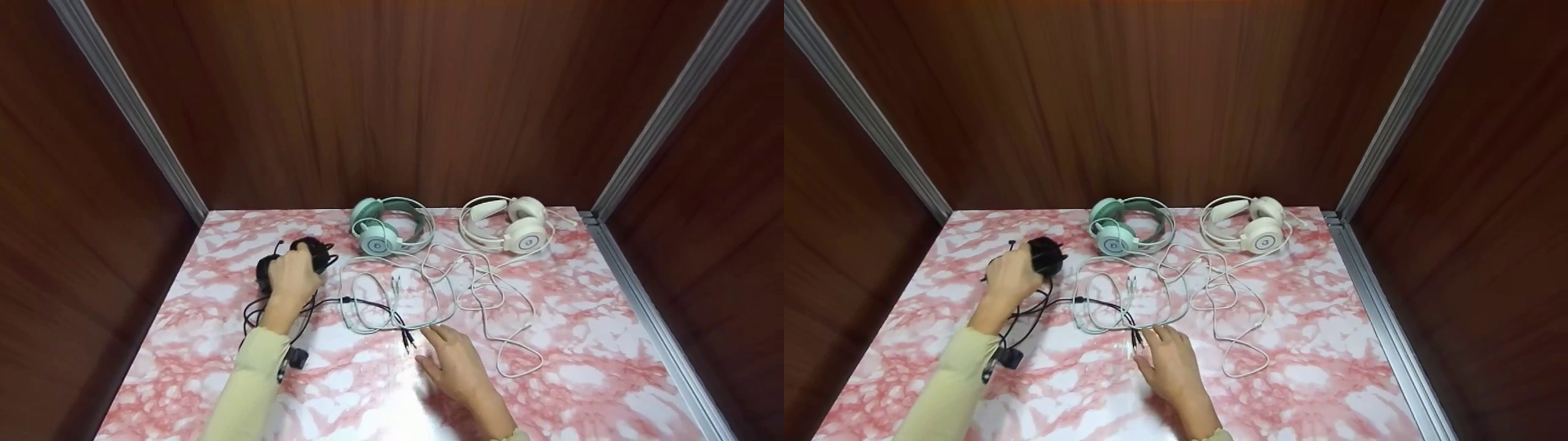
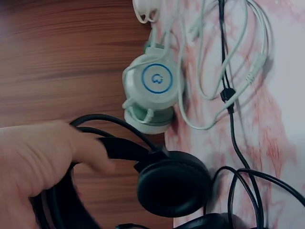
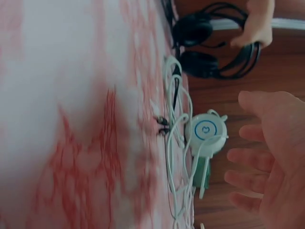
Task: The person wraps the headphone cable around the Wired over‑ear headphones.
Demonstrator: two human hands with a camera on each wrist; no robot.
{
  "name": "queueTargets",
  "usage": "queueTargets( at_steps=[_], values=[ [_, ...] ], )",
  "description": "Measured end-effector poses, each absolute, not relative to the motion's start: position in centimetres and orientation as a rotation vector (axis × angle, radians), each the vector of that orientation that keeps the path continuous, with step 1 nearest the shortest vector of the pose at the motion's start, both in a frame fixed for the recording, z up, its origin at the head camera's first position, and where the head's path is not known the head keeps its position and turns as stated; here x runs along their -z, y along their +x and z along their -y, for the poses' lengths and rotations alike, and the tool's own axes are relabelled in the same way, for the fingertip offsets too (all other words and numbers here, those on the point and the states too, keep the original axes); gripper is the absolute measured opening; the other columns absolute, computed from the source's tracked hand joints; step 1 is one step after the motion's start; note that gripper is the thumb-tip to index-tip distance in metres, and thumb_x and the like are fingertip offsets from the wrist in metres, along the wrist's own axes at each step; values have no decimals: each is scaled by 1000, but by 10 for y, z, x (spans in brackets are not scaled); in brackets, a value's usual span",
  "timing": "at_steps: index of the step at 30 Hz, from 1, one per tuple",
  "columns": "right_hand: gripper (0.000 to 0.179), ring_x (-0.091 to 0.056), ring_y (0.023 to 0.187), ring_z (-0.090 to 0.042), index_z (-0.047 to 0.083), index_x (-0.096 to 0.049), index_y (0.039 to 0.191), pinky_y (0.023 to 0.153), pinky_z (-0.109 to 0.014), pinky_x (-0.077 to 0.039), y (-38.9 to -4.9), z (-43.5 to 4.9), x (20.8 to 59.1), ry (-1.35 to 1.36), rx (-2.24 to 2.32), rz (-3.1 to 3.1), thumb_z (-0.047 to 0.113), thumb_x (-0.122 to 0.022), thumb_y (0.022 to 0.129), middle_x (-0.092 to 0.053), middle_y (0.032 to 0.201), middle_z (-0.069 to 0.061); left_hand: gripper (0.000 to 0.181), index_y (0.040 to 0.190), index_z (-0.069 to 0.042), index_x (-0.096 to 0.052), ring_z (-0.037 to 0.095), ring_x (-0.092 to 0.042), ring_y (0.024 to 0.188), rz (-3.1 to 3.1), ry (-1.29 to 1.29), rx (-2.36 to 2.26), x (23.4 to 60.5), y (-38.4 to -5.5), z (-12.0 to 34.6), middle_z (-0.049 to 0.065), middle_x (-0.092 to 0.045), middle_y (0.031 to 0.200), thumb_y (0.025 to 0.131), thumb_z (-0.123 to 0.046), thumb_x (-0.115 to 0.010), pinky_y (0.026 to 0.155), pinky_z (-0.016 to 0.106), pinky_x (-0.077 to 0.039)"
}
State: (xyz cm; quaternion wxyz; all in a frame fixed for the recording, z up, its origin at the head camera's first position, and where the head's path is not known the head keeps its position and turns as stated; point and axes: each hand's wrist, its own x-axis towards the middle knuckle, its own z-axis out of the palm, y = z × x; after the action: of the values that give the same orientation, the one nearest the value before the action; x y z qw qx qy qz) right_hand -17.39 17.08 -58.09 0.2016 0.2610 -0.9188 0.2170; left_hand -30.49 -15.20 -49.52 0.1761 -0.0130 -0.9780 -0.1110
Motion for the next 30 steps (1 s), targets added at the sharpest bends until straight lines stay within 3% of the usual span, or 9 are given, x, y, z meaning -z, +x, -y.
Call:
queueTargets(
  at_steps=[7, 12, 20, 26, 30],
  values=[
    [23, -63, 96, -20, 8, -70, 102, 84, -39, -50, -161, -188, 582, 634, -855, 2492, 20, -77, 83, -67, 100, -1, 34, 86, -1, -56, 47, -58, 59, 2455, 48, 555, 486, -258, 163, 20, -61, 69, 70, -27, -71, 52, 57, -43],
    [9, -65, 88, -15, 10, -71, 94, 79, -38, -52, -154, -199, 581, 550, -1030, 2491, 13, -73, 87, -70, 92, 3, 25, 82, -6, -58, 41, -58, 57, 2265, 66, 789, 474, -226, 163, 13, -58, 63, 67, -21, -73, 52, 53, -42],
    [7, -64, 78, -7, 18, -71, 92, 70, -36, -54, -146, -215, 576, 402, -1274, 2496, 12, -72, 88, -68, 84, 15, 16, 75, -4, -60, 17, -49, 59, 1971, -107, 1272, 465, -197, 151, 1, -54, 62, 65, 5, -68, 57, 27, -40],
    [6, -64, 80, -10, 18, -71, 94, 71, -31, -53, -144, -215, 575, 319, -1465, 2460, 13, -70, 91, -69, 87, 9, 15, 75, 4, -56, 10, -45, 55, 1776, -119, 1768, 478, -182, 130, -2, -49, 61, 67, 17, -57, 50, 21, -37],
    [8, -64, 86, -15, 10, -69, 100, 75, -30, -53, -146, -215, 573, 229, -1535, 2403, 7, -64, 94, -70, 93, -1, 17, 77, 4, -51, 9, -41, 49, 1586, -117, 2122, 490, -180, 113, -2, -45, 58, 67, 17, -48, 46, 20, -37]
  ],
)
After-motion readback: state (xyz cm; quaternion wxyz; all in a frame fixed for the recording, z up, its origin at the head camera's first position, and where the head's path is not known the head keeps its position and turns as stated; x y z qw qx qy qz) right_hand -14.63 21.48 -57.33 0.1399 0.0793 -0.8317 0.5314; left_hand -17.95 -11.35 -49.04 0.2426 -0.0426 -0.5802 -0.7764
